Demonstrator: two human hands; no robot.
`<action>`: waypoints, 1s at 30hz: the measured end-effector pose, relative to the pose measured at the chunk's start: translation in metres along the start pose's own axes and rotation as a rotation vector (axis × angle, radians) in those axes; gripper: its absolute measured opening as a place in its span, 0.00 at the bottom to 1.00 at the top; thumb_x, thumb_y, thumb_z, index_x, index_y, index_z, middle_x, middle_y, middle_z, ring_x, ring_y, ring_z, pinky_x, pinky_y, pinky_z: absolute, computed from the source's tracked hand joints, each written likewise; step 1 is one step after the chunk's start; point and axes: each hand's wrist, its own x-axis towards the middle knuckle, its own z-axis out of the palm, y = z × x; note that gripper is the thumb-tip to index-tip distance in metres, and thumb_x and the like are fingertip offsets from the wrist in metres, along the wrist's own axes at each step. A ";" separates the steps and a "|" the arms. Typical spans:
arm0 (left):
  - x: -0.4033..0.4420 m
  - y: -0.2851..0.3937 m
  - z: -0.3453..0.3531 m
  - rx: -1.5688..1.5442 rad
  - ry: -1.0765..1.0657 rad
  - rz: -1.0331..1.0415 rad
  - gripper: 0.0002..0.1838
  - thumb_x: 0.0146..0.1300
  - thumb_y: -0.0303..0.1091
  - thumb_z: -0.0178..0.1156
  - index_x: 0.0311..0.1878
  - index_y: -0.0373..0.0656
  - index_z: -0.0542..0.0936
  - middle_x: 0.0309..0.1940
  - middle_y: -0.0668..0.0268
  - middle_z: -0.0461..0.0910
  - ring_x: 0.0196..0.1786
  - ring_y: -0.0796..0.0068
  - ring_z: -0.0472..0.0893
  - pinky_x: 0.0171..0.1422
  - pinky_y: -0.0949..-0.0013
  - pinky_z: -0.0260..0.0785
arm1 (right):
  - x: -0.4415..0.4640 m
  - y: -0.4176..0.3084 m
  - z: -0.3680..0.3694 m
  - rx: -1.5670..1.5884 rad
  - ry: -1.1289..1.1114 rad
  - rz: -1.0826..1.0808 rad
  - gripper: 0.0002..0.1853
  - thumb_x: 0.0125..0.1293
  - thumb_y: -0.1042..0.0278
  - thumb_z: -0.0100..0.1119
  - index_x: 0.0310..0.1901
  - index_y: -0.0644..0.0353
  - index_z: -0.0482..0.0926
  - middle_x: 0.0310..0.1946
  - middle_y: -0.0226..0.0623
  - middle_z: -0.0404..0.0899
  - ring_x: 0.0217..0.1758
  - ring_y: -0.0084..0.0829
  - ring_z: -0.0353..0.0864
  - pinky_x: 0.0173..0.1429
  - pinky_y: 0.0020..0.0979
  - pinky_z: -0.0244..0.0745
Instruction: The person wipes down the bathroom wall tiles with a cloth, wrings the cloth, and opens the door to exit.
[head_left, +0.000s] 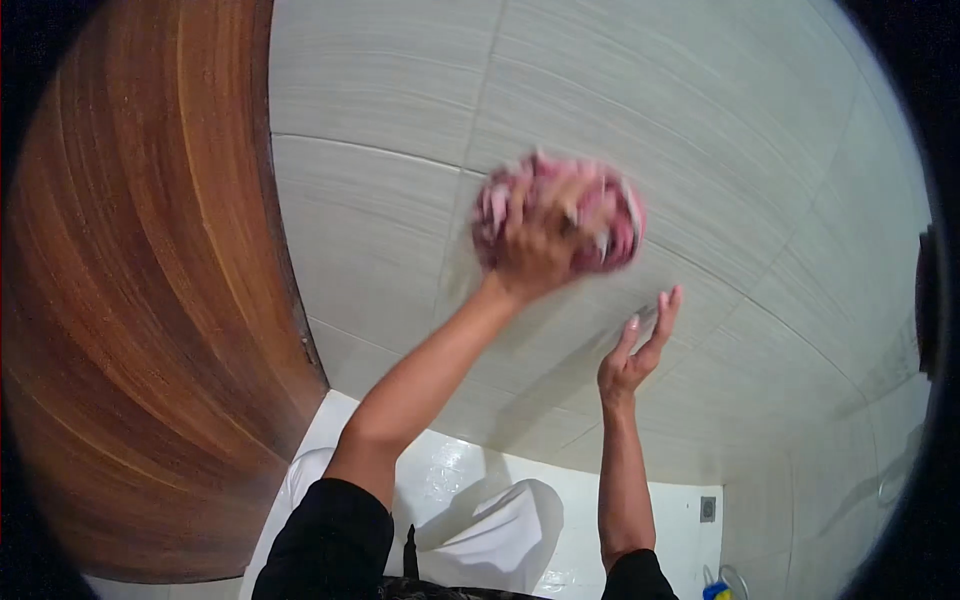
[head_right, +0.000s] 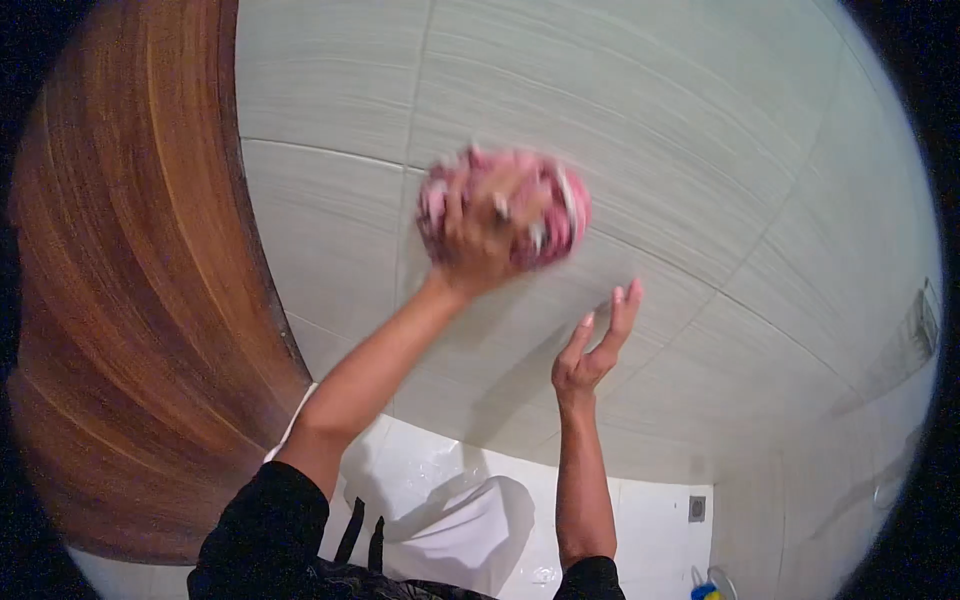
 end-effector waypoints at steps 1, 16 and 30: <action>-0.028 0.010 -0.001 -0.030 0.001 0.014 0.30 0.57 0.45 0.63 0.65 0.62 0.71 0.66 0.61 0.69 0.69 0.59 0.67 0.72 0.37 0.54 | 0.004 0.003 0.004 -0.013 0.045 -0.021 0.27 0.67 0.81 0.44 0.68 0.64 0.62 0.74 0.52 0.53 0.78 0.46 0.51 0.78 0.43 0.46; -0.244 0.080 -0.006 0.124 0.102 -0.797 0.47 0.52 0.46 0.71 0.73 0.51 0.58 0.71 0.55 0.59 0.73 0.42 0.57 0.71 0.34 0.48 | -0.005 0.027 0.032 -0.331 0.027 -0.157 0.28 0.72 0.64 0.45 0.72 0.62 0.59 0.76 0.48 0.51 0.81 0.43 0.43 0.79 0.46 0.31; -0.248 0.092 -0.008 0.123 0.188 -1.381 0.37 0.65 0.38 0.64 0.70 0.37 0.56 0.62 0.54 0.66 0.62 0.60 0.70 0.66 0.59 0.63 | -0.027 0.072 0.022 -0.413 0.048 -0.074 0.30 0.76 0.57 0.40 0.75 0.60 0.53 0.77 0.40 0.49 0.82 0.37 0.40 0.80 0.44 0.25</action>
